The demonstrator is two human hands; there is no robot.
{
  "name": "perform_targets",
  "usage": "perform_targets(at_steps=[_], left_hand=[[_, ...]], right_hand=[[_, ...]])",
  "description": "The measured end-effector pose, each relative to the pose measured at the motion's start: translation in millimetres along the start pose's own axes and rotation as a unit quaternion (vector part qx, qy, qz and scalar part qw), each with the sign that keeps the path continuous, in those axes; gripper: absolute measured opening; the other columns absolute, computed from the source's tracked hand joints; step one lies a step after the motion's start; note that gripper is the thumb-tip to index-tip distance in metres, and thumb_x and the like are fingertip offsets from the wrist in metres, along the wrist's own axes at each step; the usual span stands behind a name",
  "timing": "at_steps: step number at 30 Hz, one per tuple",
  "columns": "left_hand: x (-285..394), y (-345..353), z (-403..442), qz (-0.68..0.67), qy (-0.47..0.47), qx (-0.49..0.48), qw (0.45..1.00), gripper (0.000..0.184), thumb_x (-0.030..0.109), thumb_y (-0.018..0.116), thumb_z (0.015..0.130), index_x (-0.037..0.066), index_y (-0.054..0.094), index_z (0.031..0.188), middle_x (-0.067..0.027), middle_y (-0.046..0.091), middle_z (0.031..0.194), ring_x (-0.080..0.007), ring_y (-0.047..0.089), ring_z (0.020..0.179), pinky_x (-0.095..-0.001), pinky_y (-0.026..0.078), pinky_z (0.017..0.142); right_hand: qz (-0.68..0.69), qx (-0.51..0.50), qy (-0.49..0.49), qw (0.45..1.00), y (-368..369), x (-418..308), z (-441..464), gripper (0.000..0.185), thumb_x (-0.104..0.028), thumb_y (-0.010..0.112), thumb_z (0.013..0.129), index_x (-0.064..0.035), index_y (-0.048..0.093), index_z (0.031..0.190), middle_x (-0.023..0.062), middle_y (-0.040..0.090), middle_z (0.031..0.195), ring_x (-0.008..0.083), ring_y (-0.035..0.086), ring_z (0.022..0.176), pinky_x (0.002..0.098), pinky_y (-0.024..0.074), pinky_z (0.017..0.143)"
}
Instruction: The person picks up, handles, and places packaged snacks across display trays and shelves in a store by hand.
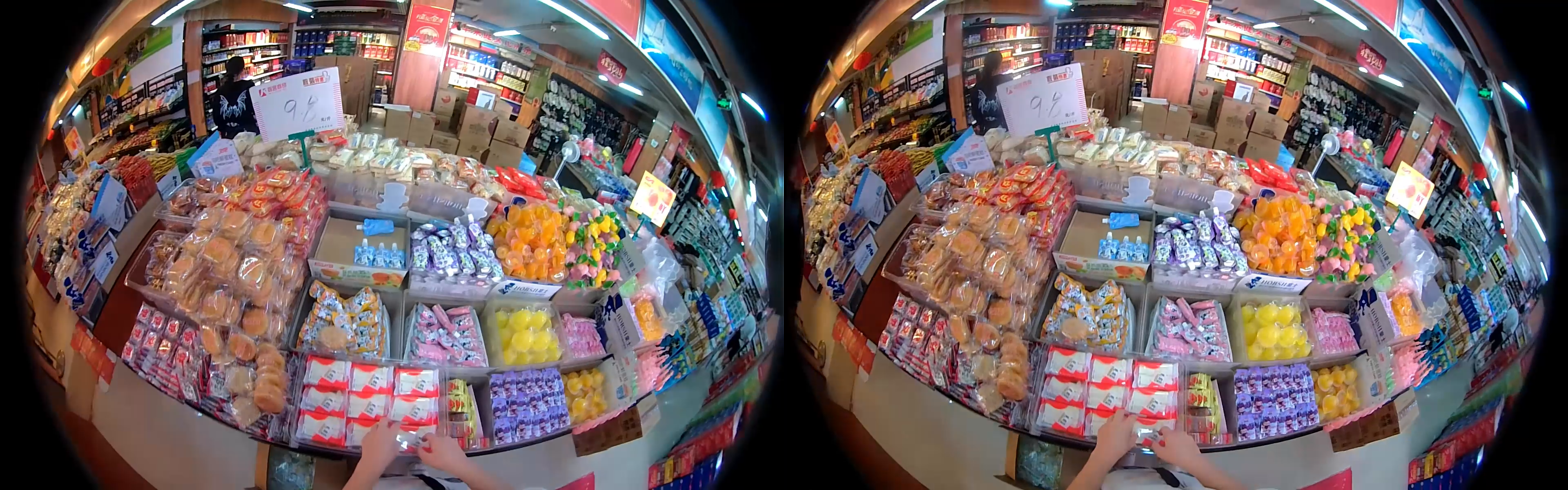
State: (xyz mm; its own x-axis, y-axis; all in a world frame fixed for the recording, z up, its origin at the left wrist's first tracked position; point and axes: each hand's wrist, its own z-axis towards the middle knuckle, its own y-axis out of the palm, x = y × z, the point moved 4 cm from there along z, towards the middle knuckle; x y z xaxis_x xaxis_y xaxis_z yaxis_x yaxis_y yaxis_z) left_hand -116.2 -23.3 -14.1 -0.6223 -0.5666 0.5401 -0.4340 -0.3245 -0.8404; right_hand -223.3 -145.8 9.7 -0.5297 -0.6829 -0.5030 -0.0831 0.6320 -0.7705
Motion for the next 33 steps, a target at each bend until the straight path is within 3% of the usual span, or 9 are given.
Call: perform_targets(at_steps=[4,8,10,14,20,22,25,29,33], left_hand=[[-18.6,10.6,5.3,-0.091,-0.013,-0.009,0.996,0.045,0.014,0.065,0.071,0.009,0.058,0.114,-0.0149,0.054,0.105,-0.0344,0.056,0.100,-0.0442,0.051,0.078],[-6.7,-4.9,8.8,-0.063,0.005,0.006,0.998,0.039,0.011,0.069,0.074,0.004,0.060,0.111,-0.0109,0.062,0.098,-0.0259,0.062,0.090,-0.0346,0.053,0.074],[-16.8,12.0,7.5,-0.087,-0.014,0.018,0.996,0.037,0.016,0.061,0.079,0.004,0.058,0.114,-0.0187,0.058,0.108,-0.0382,0.055,0.100,-0.0460,0.048,0.081],[-13.6,-6.7,10.4,-0.083,-0.047,-0.089,0.991,0.045,0.012,0.061,0.074,0.007,0.054,0.118,-0.0174,0.053,0.114,-0.0377,0.051,0.105,-0.0470,0.049,0.080],[-25.3,10.7,6.8,-0.167,0.090,0.036,0.981,0.044,0.013,0.069,0.069,0.006,0.058,0.112,-0.0171,0.059,0.092,-0.0335,0.058,0.088,-0.0444,0.050,0.076],[-20.7,-2.9,1.1,-0.165,0.131,0.102,0.972,0.042,0.010,0.072,0.069,0.006,0.059,0.109,-0.0135,0.061,0.084,-0.0265,0.062,0.078,-0.0400,0.051,0.071],[-32.8,-7.4,1.6,-0.379,-0.034,-0.059,0.923,0.040,0.006,0.073,0.071,0.006,0.059,0.109,-0.0099,0.062,0.087,-0.0193,0.063,0.076,-0.0342,0.051,0.067],[-11.9,-35.8,-6.2,-0.301,-0.037,-0.073,0.950,0.041,0.007,0.077,0.069,0.003,0.059,0.106,-0.0096,0.062,0.087,-0.0169,0.062,0.071,-0.0295,0.051,0.065],[30.2,-29.6,-7.5,-0.276,0.069,-0.004,0.959,0.037,0.008,0.080,0.067,0.004,0.058,0.097,-0.0073,0.062,0.087,-0.0140,0.059,0.074,-0.0281,0.050,0.064]], right_hand=[[-0.035,0.100,-0.003,0.994,21.8,19.7,7.4,0.052,-0.048,0.057,0.079,-0.0038,0.061,0.105,0.0173,0.067,0.081,0.0404,0.064,0.081,0.0487,0.0515,0.073],[-0.045,0.068,0.041,0.996,-7.1,-26.9,-6.6,0.036,-0.034,0.054,0.083,-0.0022,0.062,0.097,0.0197,0.067,0.090,0.0363,0.064,0.083,0.0472,0.0498,0.075],[-0.010,0.120,0.015,0.993,-3.8,-27.0,-7.7,0.033,-0.032,0.055,0.081,-0.0028,0.061,0.095,0.0216,0.065,0.084,0.0394,0.063,0.078,0.0492,0.0493,0.071],[0.026,0.177,0.046,0.983,14.9,-16.0,-2.8,0.031,-0.030,0.056,0.079,-0.0039,0.060,0.095,0.0222,0.063,0.079,0.0402,0.063,0.075,0.0497,0.0492,0.067],[0.035,0.300,0.005,0.953,21.4,-7.3,-8.8,0.025,-0.014,0.060,0.080,-0.0067,0.059,0.104,0.0171,0.064,0.079,0.0322,0.064,0.077,0.0401,0.0516,0.067],[0.205,0.381,0.012,0.901,4.8,-16.5,-18.9,0.026,-0.016,0.064,0.081,-0.0067,0.059,0.105,0.0109,0.063,0.075,0.0240,0.063,0.076,0.0350,0.0511,0.064],[0.347,0.386,0.003,0.855,16.3,6.2,-20.0,0.032,-0.016,0.071,0.078,-0.0039,0.058,0.106,0.0070,0.062,0.078,0.0161,0.061,0.073,0.0303,0.0503,0.062],[0.298,0.189,0.015,0.935,8.1,22.6,-33.2,0.037,-0.007,0.073,0.076,0.0006,0.057,0.109,0.0068,0.062,0.090,0.0091,0.059,0.080,0.0266,0.0502,0.070],[0.472,0.254,-0.078,0.841,-6.1,33.8,-62.1,0.032,-0.015,0.073,0.079,0.0005,0.062,0.105,0.0055,0.066,0.089,0.0110,0.060,0.083,0.0266,0.0498,0.074]])
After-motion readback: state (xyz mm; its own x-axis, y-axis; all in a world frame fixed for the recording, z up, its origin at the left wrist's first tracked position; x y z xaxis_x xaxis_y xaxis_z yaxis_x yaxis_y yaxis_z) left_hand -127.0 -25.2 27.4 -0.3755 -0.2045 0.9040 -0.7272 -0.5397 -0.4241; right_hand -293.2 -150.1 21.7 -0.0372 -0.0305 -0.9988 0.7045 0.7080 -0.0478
